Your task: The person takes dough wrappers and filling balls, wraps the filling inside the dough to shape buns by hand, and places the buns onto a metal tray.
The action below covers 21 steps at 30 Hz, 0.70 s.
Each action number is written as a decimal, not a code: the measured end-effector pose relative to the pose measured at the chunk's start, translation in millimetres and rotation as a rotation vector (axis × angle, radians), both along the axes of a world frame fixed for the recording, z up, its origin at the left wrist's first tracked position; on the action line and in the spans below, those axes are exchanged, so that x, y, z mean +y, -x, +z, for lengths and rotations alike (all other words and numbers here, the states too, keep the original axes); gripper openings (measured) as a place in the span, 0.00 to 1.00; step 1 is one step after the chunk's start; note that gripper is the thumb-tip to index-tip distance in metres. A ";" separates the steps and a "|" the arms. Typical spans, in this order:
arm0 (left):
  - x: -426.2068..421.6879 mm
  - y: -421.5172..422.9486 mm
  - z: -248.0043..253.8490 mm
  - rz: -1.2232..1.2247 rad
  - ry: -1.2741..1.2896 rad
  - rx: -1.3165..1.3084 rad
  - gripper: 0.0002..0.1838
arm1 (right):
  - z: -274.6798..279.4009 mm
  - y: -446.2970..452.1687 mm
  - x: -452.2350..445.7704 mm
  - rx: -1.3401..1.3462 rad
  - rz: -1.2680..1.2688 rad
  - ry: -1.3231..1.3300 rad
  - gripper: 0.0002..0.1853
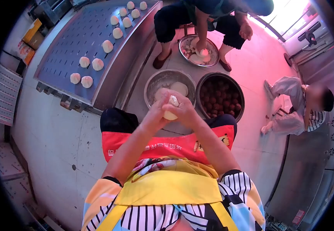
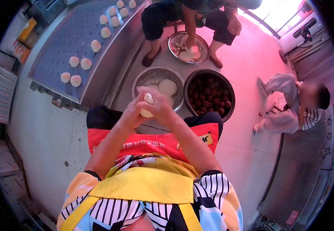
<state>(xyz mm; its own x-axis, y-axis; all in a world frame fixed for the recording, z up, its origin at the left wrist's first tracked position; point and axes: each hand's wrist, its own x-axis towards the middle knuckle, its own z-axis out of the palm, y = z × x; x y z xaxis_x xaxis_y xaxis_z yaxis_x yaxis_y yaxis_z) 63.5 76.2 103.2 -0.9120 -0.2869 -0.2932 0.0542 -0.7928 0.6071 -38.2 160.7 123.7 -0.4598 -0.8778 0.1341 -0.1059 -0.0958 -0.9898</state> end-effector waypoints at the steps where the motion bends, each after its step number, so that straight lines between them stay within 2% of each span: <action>1: -3.8 -2.5 3.2 -0.095 0.007 -0.036 0.28 | 1.6 0.9 2.4 -0.091 0.086 -0.014 0.17; 2: -10.2 -4.7 6.0 -0.190 0.016 -0.069 0.28 | 2.2 1.4 3.9 -0.180 0.171 -0.025 0.18; 3: -14.7 -4.2 7.6 -0.286 0.031 -0.097 0.29 | -1.6 3.3 2.6 -0.105 0.110 -0.027 0.17; 6: 3.4 4.9 -9.7 0.058 0.004 0.020 0.25 | -16.9 7.1 -1.8 0.038 -0.004 -0.030 0.17; 8: -4.5 1.5 -8.8 -0.046 0.059 -0.023 0.25 | -23.4 4.8 0.0 0.014 0.001 -0.034 0.17; 10: -14.5 -2.2 -0.4 -0.167 0.105 -0.059 0.25 | 7.4 2.4 6.5 -0.204 0.164 -0.059 0.16; 12: -23.6 -4.2 7.3 -0.302 0.155 -0.079 0.25 | 14.5 0.4 6.9 -0.292 0.163 -0.057 0.16; 14: 2.7 -2.4 -2.3 -0.010 0.105 -0.020 0.26 | -0.2 -1.4 1.2 -0.249 0.001 -0.028 0.15; 15: 9.6 0.2 -4.8 0.139 0.083 0.014 0.27 | -3.2 1.1 -2.2 -0.108 -0.006 -0.005 0.16; 17: 7.0 -1.1 -9.8 0.092 0.058 0.061 0.28 | -10.8 2.1 -0.1 0.158 -0.037 0.025 0.17; 18: 5.8 -1.7 -11.6 0.070 0.040 0.085 0.28 | -2.8 3.1 3.3 0.033 0.063 -0.026 0.17; 20: -9.7 -6.6 6.5 -0.136 0.132 -0.026 0.29 | 20.6 4.5 8.5 -0.219 0.265 -0.126 0.17; 21: -14.6 -9.3 13.4 -0.239 0.180 -0.082 0.30 | 13.1 3.5 7.4 -0.201 0.204 -0.094 0.16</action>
